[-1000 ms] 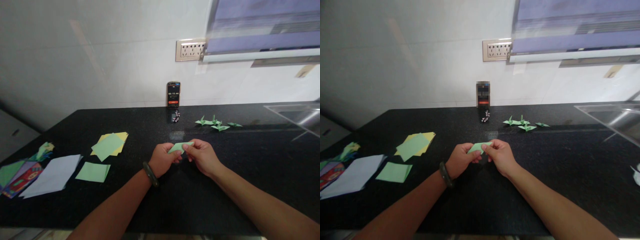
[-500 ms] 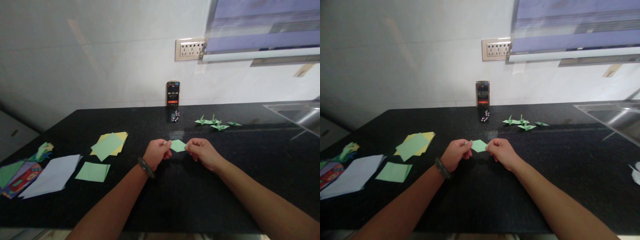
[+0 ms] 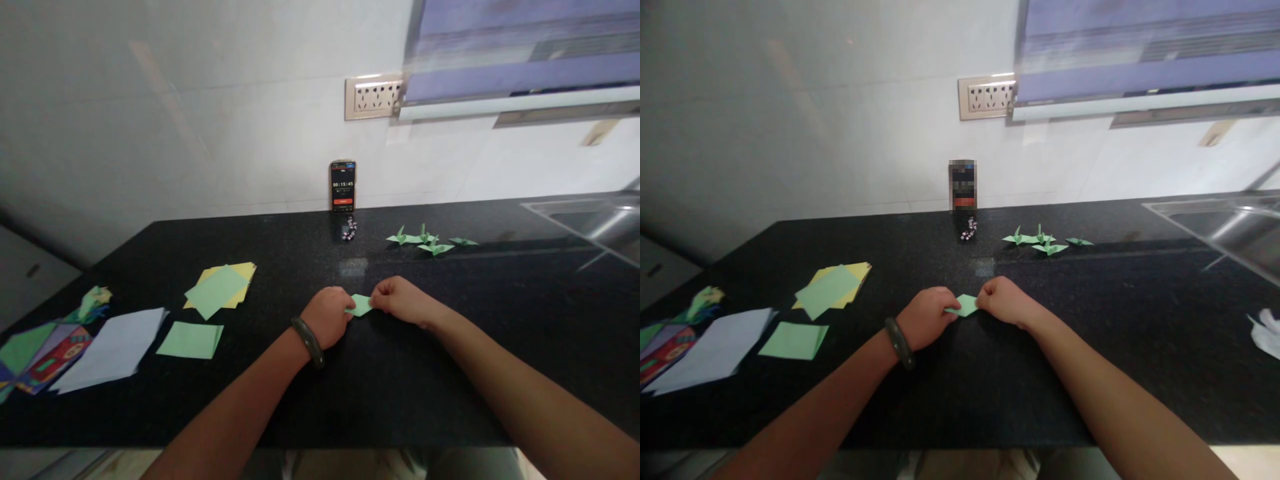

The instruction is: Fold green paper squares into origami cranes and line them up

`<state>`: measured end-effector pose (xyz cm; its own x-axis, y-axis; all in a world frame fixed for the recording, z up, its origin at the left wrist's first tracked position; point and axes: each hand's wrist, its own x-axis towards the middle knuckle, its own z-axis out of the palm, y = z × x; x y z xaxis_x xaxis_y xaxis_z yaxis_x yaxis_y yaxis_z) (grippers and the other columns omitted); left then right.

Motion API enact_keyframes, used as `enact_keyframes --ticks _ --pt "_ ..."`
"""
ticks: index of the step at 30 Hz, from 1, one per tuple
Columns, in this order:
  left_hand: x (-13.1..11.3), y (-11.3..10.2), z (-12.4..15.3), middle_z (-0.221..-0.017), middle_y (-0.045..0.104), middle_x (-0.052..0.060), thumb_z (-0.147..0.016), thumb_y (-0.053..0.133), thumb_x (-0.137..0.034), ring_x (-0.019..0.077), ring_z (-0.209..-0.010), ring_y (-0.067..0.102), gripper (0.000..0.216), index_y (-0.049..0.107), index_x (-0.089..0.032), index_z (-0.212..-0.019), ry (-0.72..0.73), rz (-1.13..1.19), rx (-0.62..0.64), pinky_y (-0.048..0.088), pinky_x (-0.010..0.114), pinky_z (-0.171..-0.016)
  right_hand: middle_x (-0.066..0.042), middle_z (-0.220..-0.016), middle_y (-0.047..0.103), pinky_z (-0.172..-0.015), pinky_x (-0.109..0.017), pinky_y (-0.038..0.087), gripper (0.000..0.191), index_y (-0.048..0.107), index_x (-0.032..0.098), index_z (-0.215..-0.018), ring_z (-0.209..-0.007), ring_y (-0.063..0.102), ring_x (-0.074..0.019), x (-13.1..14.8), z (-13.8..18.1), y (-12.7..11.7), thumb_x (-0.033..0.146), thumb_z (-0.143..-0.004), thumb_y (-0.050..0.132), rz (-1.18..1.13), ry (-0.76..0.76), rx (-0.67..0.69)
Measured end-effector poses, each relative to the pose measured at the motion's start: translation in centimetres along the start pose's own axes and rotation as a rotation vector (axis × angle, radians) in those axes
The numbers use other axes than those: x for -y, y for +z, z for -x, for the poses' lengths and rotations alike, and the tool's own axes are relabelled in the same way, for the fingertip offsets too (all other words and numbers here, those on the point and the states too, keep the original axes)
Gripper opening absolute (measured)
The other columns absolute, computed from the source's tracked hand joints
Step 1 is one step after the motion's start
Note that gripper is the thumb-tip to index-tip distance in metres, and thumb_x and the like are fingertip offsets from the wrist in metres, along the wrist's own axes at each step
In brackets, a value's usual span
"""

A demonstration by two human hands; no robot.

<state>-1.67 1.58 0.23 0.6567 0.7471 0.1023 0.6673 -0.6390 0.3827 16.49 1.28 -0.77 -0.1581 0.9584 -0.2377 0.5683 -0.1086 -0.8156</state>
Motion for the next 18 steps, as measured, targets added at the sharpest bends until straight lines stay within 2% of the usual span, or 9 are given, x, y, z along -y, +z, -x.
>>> enact_keyframes --ticks 4,9,12,14,16,17,18 --pt "-0.2 0.6 -0.2 -0.087 0.064 0.007 -0.072 0.057 -0.014 0.0181 -0.082 0.058 0.020 0.068 -0.014 -0.089 -0.044 -0.004 0.051 0.044 0.028 -0.076 0.004 -0.044 0.043 -0.043 -0.020 0.026 0.011 0.052 0.015 -0.047 -0.045 0.037 -0.0071 0.0 -0.1 0.2 0.013 -0.058 0.051 0.078 -0.037 -0.008" --pt "-0.3 0.7 0.1 -0.084 0.061 0.006 -0.069 0.060 -0.015 0.0168 -0.079 0.056 0.016 0.066 -0.014 -0.084 -0.108 0.055 0.000 0.044 0.029 -0.075 0.004 -0.047 0.043 -0.043 -0.020 0.027 0.013 0.051 0.015 -0.051 -0.046 0.037 -0.0070 -0.2 0.0 0.0 0.019 -0.063 0.051 0.082 -0.060 0.010" --pt "-0.3 0.8 0.1 -0.086 0.059 0.005 -0.064 0.065 -0.017 0.0185 -0.085 0.055 0.018 0.064 -0.015 -0.082 -0.205 0.137 -0.186 0.044 0.032 -0.080 0.005 -0.048 0.040 -0.042 -0.019 0.024 0.017 0.051 0.015 -0.056 -0.044 0.033 -0.0061 -0.1 0.1 -0.3 0.027 -0.068 0.051 0.025 -0.065 0.003" --pt "-0.2 0.7 -0.2 -0.100 0.056 0.008 -0.061 0.069 -0.023 0.0215 -0.096 0.051 0.039 0.059 -0.015 -0.097 -0.294 0.247 -0.410 0.041 0.037 -0.086 0.006 -0.047 0.038 -0.041 -0.020 0.023 0.020 0.052 0.015 -0.060 -0.042 0.031 -0.0057 0.2 0.2 -0.5 0.032 -0.070 0.052 -0.080 -0.080 -0.035" --pt "-0.1 0.5 -0.6 -0.112 0.051 0.013 -0.059 0.071 -0.029 0.0217 -0.099 0.051 0.064 0.046 -0.014 -0.117 -0.416 0.496 -0.603 0.042 0.037 -0.085 0.007 -0.047 0.038 -0.041 -0.020 0.022 0.021 0.052 0.015 -0.062 -0.041 0.030 -0.0055 0.5 0.3 -0.6 0.035 -0.071 0.053 -0.214 -0.113 -0.096" --pt "-0.1 0.4 -0.9 -0.112 0.051 0.014 -0.061 0.070 -0.032 0.0201 -0.095 0.054 0.069 0.041 -0.014 -0.121 -0.475 0.686 -0.628 0.045 0.035 -0.081 0.007 -0.047 0.038 -0.041 -0.020 0.022 0.022 0.052 0.015 -0.063 -0.041 0.030 -0.0055 0.7 0.4 -0.6 0.036 -0.071 0.054 -0.268 -0.133 -0.120" --pt "-0.2 0.3 -1.0 -0.108 0.054 0.014 -0.063 0.069 -0.033 0.0177 -0.087 0.057 0.067 0.041 -0.013 -0.120 -0.522 0.902 -0.591 0.047 0.031 -0.076 0.007 -0.047 0.038 -0.041 -0.021 0.022 0.023 0.053 0.016 -0.064 -0.041 0.030 -0.0055 0.9 0.5 -0.6 0.037 -0.070 0.055 -0.309 -0.152 -0.136"
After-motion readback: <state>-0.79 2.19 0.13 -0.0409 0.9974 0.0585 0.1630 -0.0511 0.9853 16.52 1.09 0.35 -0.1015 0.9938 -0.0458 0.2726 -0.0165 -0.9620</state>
